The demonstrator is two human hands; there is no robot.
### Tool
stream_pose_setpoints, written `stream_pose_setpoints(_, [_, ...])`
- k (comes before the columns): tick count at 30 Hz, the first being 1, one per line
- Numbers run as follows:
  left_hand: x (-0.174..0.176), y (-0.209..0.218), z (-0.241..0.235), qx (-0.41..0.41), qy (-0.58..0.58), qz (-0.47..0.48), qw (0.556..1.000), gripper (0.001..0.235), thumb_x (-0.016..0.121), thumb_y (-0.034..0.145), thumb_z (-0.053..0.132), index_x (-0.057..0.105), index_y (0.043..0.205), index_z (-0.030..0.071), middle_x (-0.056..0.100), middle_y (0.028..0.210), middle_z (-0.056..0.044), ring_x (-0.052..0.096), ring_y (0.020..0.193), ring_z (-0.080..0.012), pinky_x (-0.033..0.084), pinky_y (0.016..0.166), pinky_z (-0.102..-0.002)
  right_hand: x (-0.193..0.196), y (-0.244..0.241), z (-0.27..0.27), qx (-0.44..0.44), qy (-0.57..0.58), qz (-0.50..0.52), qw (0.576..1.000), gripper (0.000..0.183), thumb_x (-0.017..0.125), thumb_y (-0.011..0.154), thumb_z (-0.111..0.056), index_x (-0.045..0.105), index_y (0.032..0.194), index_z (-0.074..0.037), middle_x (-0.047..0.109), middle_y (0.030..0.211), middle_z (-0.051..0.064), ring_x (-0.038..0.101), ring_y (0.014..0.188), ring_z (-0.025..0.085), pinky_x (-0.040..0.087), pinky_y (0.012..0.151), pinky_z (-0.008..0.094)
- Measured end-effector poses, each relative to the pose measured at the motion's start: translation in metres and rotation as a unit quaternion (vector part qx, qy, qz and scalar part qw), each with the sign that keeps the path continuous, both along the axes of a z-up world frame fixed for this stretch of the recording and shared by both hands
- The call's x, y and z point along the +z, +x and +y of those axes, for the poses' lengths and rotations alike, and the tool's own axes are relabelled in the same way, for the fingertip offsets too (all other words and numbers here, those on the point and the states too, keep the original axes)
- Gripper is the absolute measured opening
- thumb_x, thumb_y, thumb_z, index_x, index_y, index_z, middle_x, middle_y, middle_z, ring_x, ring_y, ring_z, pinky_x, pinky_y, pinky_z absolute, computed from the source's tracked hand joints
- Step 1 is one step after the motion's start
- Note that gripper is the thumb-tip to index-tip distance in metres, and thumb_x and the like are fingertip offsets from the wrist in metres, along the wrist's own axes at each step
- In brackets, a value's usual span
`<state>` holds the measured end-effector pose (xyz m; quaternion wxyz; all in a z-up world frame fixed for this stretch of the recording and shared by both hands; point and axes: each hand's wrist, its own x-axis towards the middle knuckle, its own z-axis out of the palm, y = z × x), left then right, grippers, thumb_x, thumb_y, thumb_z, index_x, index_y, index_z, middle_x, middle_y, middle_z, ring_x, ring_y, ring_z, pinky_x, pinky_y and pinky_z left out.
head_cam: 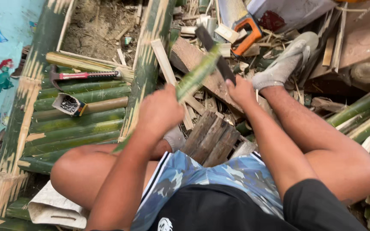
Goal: The person splits bamboo strips with a machete and hammers nails into a bamboo frame to assemble a structure. They repeatedly cut strips, position them, and secure them with nails.
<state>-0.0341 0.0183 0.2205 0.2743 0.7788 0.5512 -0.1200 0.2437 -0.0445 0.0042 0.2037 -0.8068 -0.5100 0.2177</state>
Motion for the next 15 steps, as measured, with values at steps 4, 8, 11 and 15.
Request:
stream_pose_setpoints(4, [0.012,-0.018,0.044,0.088,0.024,-0.058,0.994,0.046,0.067,0.085,0.031,0.054,0.118,0.001,0.071,0.103,-0.028,0.071,0.097,-0.0438,0.054,0.090,-0.053,-0.037,-0.011,-0.035,-0.040,-0.084,0.029,0.995,0.038,0.064,0.095,-0.041,0.069,0.110,-0.006,0.069,0.093,0.030,0.066,0.092,0.050,0.051,0.083,0.056])
stream_pose_setpoints(8, [0.015,-0.053,0.073,0.125,0.028,-0.307,0.943,0.054,0.077,0.087,0.033,0.050,0.123,0.003,0.070,0.109,-0.020,0.070,0.099,-0.0327,0.055,0.089,-0.044,-0.065,-0.004,-0.051,-0.111,-0.096,0.002,0.989,0.038,0.061,0.099,-0.039,0.067,0.105,-0.002,0.070,0.096,0.028,0.067,0.093,0.049,0.051,0.084,0.056])
stream_pose_setpoints(11, [0.013,-0.085,0.106,0.173,0.034,-0.498,0.849,0.043,0.085,0.098,0.018,0.055,0.125,0.003,0.068,0.115,-0.010,0.067,0.106,-0.0217,0.057,0.098,-0.039,-0.089,0.008,-0.048,-0.088,-0.054,-0.033,0.994,0.037,0.062,0.103,-0.038,0.068,0.104,-0.001,0.069,0.094,0.029,0.064,0.092,0.051,0.050,0.084,0.057])
stream_pose_setpoints(15, [-0.011,-0.158,0.139,0.218,-0.049,-0.721,0.656,0.029,0.078,0.101,0.013,0.059,0.120,0.002,0.064,0.106,-0.004,0.067,0.099,-0.0193,0.067,0.088,-0.042,-0.121,0.024,-0.014,0.053,0.060,-0.073,0.994,0.034,0.070,0.096,-0.034,0.070,0.097,-0.001,0.068,0.091,0.027,0.064,0.089,0.049,0.050,0.082,0.056])
